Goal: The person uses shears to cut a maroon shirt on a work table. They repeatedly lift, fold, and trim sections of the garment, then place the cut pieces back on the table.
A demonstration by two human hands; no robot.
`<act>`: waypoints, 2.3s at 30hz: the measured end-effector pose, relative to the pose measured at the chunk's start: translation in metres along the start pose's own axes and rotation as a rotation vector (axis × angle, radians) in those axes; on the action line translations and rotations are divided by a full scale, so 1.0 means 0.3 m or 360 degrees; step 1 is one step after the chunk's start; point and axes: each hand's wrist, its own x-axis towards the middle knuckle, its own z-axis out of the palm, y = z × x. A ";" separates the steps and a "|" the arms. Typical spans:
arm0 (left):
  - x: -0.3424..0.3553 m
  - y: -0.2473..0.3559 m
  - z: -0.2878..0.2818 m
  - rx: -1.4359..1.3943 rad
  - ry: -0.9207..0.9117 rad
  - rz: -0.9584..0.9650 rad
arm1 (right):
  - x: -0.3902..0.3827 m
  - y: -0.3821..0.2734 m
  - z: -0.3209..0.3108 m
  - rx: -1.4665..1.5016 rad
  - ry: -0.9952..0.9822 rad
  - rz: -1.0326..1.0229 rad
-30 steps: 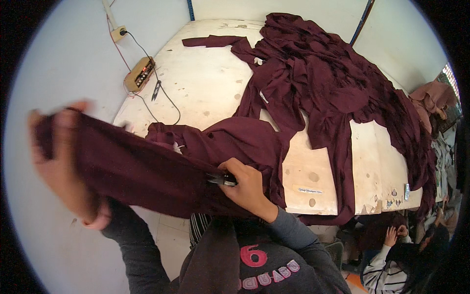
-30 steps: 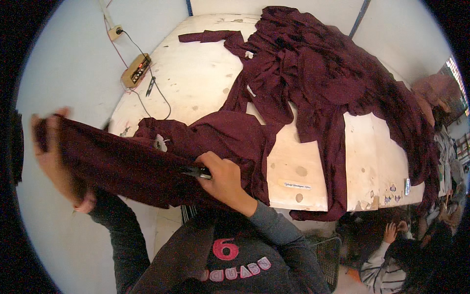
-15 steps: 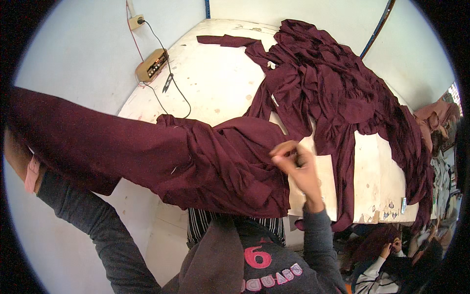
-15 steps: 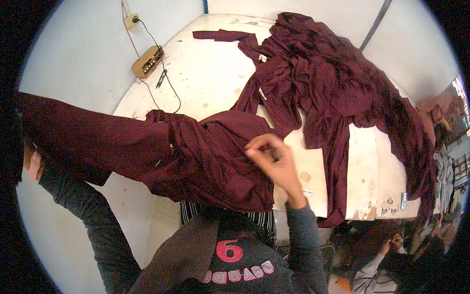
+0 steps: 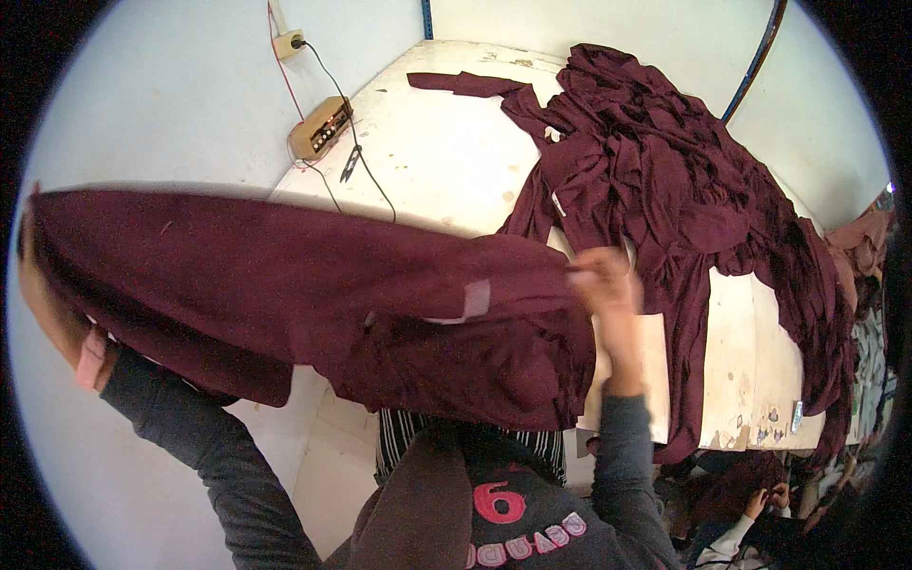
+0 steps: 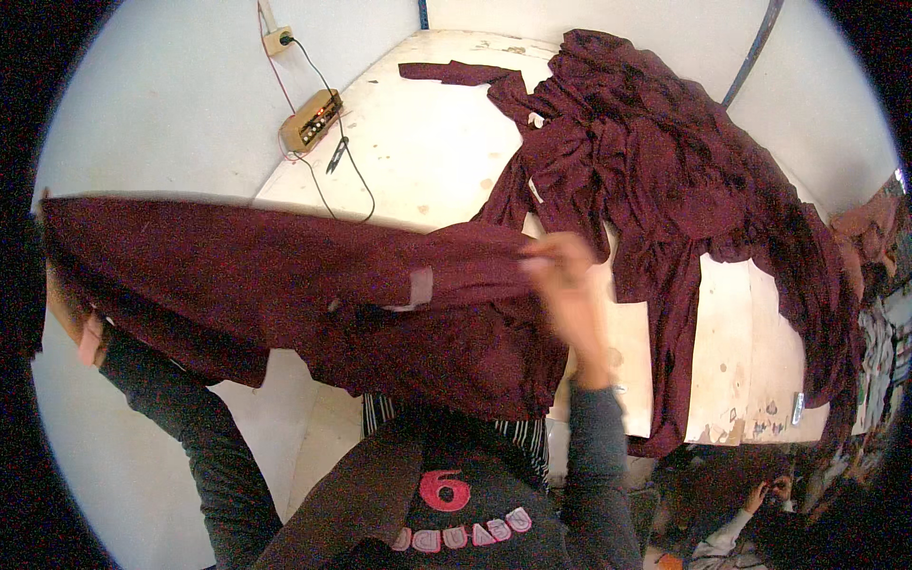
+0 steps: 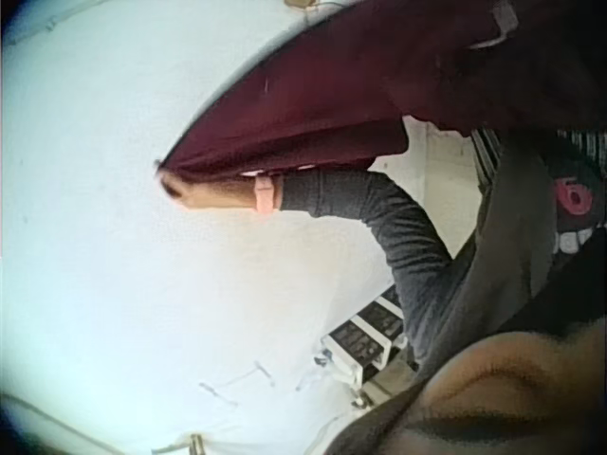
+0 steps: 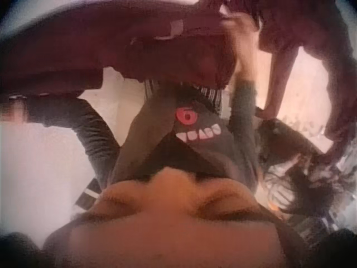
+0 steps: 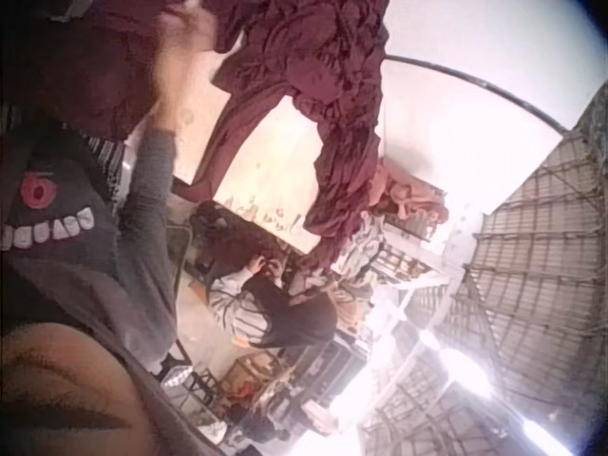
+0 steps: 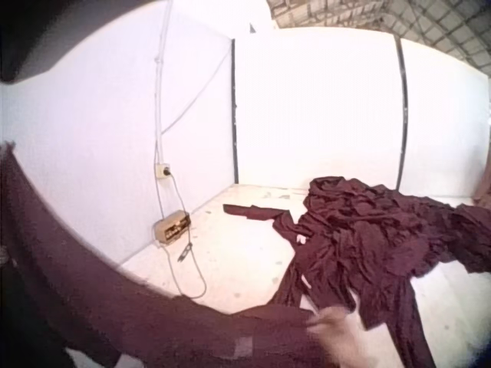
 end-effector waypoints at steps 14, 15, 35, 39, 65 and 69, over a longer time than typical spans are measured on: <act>-0.827 -0.180 0.585 -0.0791 -0.0883 -0.1314 | -0.265 -0.050 -0.826 -0.0023 0.1170 0.0004; -0.828 -0.168 0.589 -0.0761 -0.0869 -0.1316 | -0.272 -0.044 -0.823 -0.0022 0.1178 0.0031; -0.883 -0.156 0.669 0.0361 -0.0906 -0.0296 | -0.139 -0.047 -0.333 -0.0134 0.0368 0.0357; -0.912 0.201 0.814 -0.0603 -0.1802 -0.0472 | -0.117 -0.066 -0.250 0.0038 0.0135 0.0327; -1.158 0.307 1.119 -0.1684 -0.2107 -0.1126 | 0.098 -0.076 -0.161 -0.0859 -0.0176 -0.0175; -1.140 0.304 1.160 -0.1528 -0.2087 -0.1311 | 0.168 0.133 -0.146 -0.0006 0.0352 0.0012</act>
